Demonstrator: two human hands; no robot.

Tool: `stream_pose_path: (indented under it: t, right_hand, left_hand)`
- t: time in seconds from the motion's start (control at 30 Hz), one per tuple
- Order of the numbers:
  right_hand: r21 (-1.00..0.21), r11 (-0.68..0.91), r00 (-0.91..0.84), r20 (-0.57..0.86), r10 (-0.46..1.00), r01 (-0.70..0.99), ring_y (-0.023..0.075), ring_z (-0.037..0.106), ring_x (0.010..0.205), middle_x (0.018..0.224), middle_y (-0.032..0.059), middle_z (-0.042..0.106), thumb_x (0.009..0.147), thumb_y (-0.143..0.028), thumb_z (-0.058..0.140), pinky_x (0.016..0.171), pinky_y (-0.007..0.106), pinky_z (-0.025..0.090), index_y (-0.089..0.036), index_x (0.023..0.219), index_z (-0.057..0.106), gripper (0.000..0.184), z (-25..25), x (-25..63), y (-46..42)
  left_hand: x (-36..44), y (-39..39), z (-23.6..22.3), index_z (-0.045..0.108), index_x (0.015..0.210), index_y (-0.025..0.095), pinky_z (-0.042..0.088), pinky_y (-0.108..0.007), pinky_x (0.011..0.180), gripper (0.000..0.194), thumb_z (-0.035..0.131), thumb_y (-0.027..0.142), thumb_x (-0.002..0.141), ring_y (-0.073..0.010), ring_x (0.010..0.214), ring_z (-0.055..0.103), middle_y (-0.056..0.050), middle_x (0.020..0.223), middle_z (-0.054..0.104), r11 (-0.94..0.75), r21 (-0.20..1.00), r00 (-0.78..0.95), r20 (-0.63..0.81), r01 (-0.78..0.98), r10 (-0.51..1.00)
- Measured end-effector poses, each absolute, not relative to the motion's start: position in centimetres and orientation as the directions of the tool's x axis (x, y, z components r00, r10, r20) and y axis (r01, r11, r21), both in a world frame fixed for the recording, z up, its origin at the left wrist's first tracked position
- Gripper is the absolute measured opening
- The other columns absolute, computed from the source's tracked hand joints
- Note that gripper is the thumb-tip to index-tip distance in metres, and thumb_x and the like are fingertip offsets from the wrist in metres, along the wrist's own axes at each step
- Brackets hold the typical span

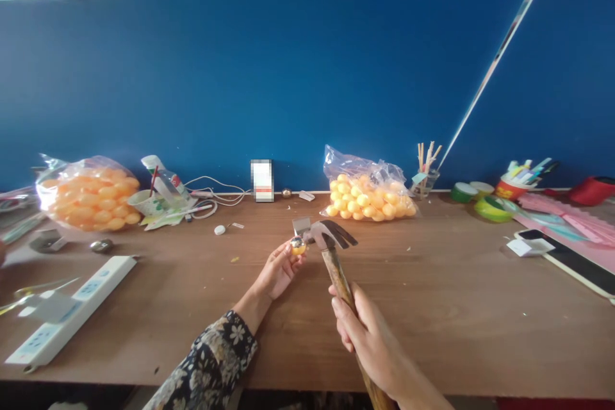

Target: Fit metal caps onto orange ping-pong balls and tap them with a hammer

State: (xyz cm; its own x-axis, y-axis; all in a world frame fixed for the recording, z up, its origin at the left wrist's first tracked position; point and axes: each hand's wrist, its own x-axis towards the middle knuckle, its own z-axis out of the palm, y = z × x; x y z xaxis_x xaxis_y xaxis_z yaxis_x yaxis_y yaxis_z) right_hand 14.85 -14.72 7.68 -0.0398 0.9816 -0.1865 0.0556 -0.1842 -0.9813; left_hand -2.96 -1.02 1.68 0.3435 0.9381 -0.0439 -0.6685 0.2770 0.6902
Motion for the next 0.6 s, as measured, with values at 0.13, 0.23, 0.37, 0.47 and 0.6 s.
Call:
stream_pose_path:
  t: [0.13, 0.23, 0.37, 0.47, 0.6]
  right_hand:
    - [-0.977, -0.212, 0.008, -0.212, 0.977, 0.032, 0.0104, 0.04, 0.049, 0.054, -0.0079, 0.04, 0.083, -0.061, 0.048, 0.05, 0.025, 0.037, -0.018, 0.112, 0.048, 0.051, 7.6, 14.8, -15.2]
    - [-0.969, -0.245, -0.011, -0.245, 0.969, 0.02, 0.0104, 0.041, 0.049, 0.054, -0.0078, 0.041, 0.081, -0.062, 0.05, 0.05, 0.025, 0.037, -0.017, 0.111, 0.049, 0.054, 6.9, 14.4, -15.0]
    - [-0.966, -0.257, -0.016, -0.257, 0.966, -0.01, 0.0102, 0.04, 0.048, 0.053, -0.0076, 0.041, 0.078, -0.065, 0.052, 0.048, 0.025, 0.036, -0.016, 0.108, 0.051, 0.057, 6.5, 14.1, -14.7]
    - [-0.969, -0.244, 0.031, -0.246, 0.969, -0.046, 0.0101, 0.04, 0.048, 0.053, -0.0078, 0.041, 0.079, -0.063, 0.052, 0.049, 0.025, 0.035, -0.017, 0.11, 0.05, 0.055, 6.7, 14.1, -15.0]
    - [-0.968, -0.24, -0.001, -0.24, 0.971, -0.073, 0.0093, 0.04, 0.049, 0.055, -0.0081, 0.041, 0.081, -0.062, 0.052, 0.049, 0.025, 0.036, -0.017, 0.111, 0.048, 0.054, 6.8, 13.9, -15.1]
  left_hand:
    - [-3.0, -0.9, 1.7, 0.062, 0.107, 0.01, 0.052, -0.021, 0.068, 0.034, 0.07, 0.024, 0.077, -0.014, 0.074, 0.068, -0.011, 0.088, 0.071, 0.293, 0.677, 0.325, -0.083, -0.675, 0.942]
    - [-2.9, -1.0, 1.6, 0.061, 0.108, 0.014, 0.053, -0.025, 0.071, 0.033, 0.07, 0.021, 0.077, -0.0147, 0.074, 0.068, -0.009, 0.09, 0.071, 0.293, 0.677, 0.341, -0.066, -0.676, 0.938]
    - [-2.9, -0.9, 1.7, 0.062, 0.105, 0.012, 0.054, -0.025, 0.07, 0.028, 0.067, 0.022, 0.079, -0.0134, 0.071, 0.068, -0.009, 0.088, 0.071, 0.292, 0.667, 0.313, -0.092, -0.686, 0.945]
    - [-3.0, -0.7, 1.7, 0.062, 0.106, 0.011, 0.053, -0.02, 0.066, 0.03, 0.068, 0.024, 0.079, -0.0116, 0.07, 0.066, -0.009, 0.087, 0.071, 0.277, 0.652, 0.288, -0.093, -0.706, 0.953]
    - [-3.0, -0.7, 1.5, 0.063, 0.101, 0.011, 0.052, -0.017, 0.064, 0.025, 0.069, 0.018, 0.078, -0.0085, 0.066, 0.064, -0.008, 0.087, 0.071, 0.305, 0.654, 0.335, -0.083, -0.693, 0.939]
